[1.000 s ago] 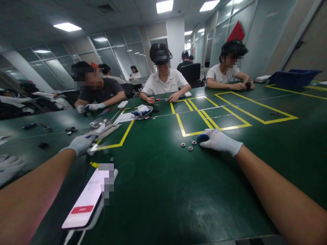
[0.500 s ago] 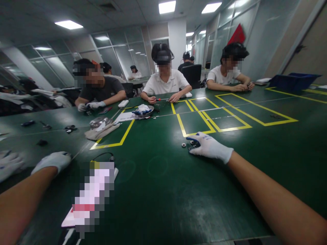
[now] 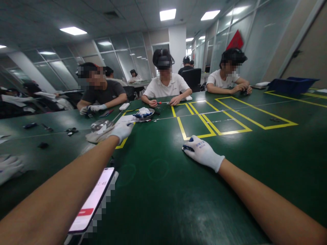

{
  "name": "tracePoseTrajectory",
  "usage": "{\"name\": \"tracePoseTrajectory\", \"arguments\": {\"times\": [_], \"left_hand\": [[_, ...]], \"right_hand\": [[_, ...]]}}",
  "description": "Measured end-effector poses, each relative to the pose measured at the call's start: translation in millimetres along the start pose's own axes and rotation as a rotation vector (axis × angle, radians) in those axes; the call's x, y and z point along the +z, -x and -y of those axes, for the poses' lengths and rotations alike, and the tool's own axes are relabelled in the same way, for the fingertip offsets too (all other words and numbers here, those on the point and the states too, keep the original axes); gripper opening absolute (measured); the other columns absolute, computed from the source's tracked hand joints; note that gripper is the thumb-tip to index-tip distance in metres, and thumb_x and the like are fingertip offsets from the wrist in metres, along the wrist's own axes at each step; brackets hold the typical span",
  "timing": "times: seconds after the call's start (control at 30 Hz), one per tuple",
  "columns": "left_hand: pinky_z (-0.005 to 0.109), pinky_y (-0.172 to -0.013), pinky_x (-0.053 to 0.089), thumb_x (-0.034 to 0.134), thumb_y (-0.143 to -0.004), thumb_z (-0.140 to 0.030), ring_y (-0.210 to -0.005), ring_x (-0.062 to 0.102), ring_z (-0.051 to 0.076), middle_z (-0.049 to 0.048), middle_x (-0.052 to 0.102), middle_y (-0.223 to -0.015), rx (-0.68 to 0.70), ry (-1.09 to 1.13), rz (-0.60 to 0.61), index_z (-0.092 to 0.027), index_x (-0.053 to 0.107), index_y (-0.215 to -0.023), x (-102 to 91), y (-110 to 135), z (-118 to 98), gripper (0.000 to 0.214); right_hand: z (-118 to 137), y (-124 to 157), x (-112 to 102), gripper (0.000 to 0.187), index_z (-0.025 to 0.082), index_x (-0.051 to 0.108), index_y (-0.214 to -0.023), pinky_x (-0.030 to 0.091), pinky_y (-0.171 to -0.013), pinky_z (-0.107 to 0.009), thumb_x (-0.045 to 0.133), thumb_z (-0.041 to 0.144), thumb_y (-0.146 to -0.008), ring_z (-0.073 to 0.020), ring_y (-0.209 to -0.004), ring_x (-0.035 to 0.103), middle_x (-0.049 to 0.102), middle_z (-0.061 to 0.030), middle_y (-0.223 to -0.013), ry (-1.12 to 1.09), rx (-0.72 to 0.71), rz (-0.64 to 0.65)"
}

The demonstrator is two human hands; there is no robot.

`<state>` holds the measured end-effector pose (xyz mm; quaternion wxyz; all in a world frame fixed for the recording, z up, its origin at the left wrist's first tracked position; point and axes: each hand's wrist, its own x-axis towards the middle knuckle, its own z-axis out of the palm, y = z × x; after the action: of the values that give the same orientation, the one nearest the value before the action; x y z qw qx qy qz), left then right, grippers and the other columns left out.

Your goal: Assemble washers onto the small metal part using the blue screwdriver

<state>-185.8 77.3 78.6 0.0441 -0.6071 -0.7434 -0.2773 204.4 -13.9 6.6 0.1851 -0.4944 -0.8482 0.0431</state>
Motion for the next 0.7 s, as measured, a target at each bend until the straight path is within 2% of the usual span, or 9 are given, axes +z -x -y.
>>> {"name": "tracePoseTrajectory", "arguments": {"times": [0.07,0.1,0.2,0.3,0.37,0.43,0.5,0.6,0.7], "left_hand": [[0.037,-0.110,0.042,0.053,-0.095,-0.035,-0.118,0.060,0.026,0.0083,0.071,-0.122,0.127,-0.004,0.131,-0.020,0.074,-0.111,26.4,9,-38,0.031],[0.037,-0.110,0.041,0.049,-0.097,-0.037,-0.119,0.060,0.026,0.0095,0.070,-0.125,0.161,0.036,0.157,-0.020,0.072,-0.117,39.1,16,-58,0.035],[0.039,-0.109,0.043,0.048,-0.098,-0.041,-0.116,0.060,0.026,0.0129,0.067,-0.125,0.138,0.265,0.113,-0.019,0.063,-0.132,74.8,48,-108,0.043],[0.039,-0.106,0.046,0.055,-0.095,-0.036,-0.111,0.061,0.025,0.0144,0.064,-0.120,0.101,0.472,0.029,-0.018,0.059,-0.137,104.6,80,-141,0.045],[0.037,-0.106,0.047,0.051,-0.096,-0.024,-0.111,0.061,0.023,0.0140,0.060,-0.122,0.134,0.597,-0.066,-0.018,0.056,-0.139,117.3,98,-154,0.044],[0.036,-0.106,0.047,0.048,-0.096,-0.019,-0.112,0.059,0.021,0.0134,0.058,-0.125,0.201,0.674,-0.110,-0.019,0.050,-0.144,122.5,112,-161,0.048],[0.037,-0.107,0.046,0.048,-0.096,-0.019,-0.114,0.058,0.021,0.0127,0.057,-0.127,0.304,0.703,-0.069,-0.021,0.043,-0.150,121.6,121,-166,0.054],[0.039,-0.111,0.043,0.053,-0.094,-0.018,-0.121,0.056,0.023,0.0132,0.057,-0.131,0.445,0.721,0.059,-0.021,0.029,-0.157,115.8,130,-170,0.068],[0.041,-0.113,0.041,0.062,-0.089,-0.019,-0.128,0.053,0.026,0.0147,0.055,-0.138,0.506,0.719,0.143,-0.019,0.028,-0.157,112.9,135,-171,0.076]], "right_hand": [[2,0,-1,0.033,0.023,0.076,-0.104,0.045,-0.078,-0.029,0.054,0.046,-0.096,-0.0185,-0.085,0.060,0.058,-0.0097,-0.105,-0.029,0.024,-0.001],[3,0,-1,0.032,0.022,0.076,-0.102,0.045,-0.079,-0.028,0.056,0.045,-0.095,-0.0181,-0.085,0.060,0.058,-0.0093,-0.104,-0.052,0.038,0.003],[4,1,-3,0.026,0.022,0.076,-0.097,0.045,-0.079,-0.028,0.061,0.042,-0.091,-0.0177,-0.085,0.059,0.058,-0.0080,-0.101,-0.144,0.068,0.010],[0,1,-5,0.021,0.020,0.073,-0.093,0.046,-0.079,-0.029,0.064,0.038,-0.087,-0.0188,-0.086,0.059,0.059,-0.0073,-0.099,-0.231,0.074,-0.032],[-5,-1,-5,0.018,0.019,0.071,-0.094,0.046,-0.081,-0.030,0.065,0.034,-0.085,-0.0198,-0.089,0.059,0.060,-0.0075,-0.100,-0.276,0.093,-0.096],[-11,-3,-6,0.017,0.018,0.068,-0.095,0.046,-0.083,-0.031,0.066,0.029,-0.082,-0.0204,-0.091,0.060,0.062,-0.0076,-0.101,-0.319,0.139,-0.173],[-16,-6,-6,0.015,0.018,0.066,-0.094,0.046,-0.082,-0.031,0.064,0.026,-0.082,-0.0202,-0.089,0.061,0.064,-0.0063,-0.097,-0.364,0.203,-0.243],[-18,-8,-8,0.014,0.019,0.064,-0.095,0.047,-0.077,-0.031,0.061,0.027,-0.084,-0.0195,-0.082,0.064,0.068,-0.0033,-0.089,-0.418,0.274,-0.333],[-14,-6,-10,0.017,0.020,0.066,-0.101,0.048,-0.078,-0.032,0.062,0.030,-0.087,-0.0201,-0.085,0.066,0.071,-0.0037,-0.094,-0.464,0.227,-0.425]]}}
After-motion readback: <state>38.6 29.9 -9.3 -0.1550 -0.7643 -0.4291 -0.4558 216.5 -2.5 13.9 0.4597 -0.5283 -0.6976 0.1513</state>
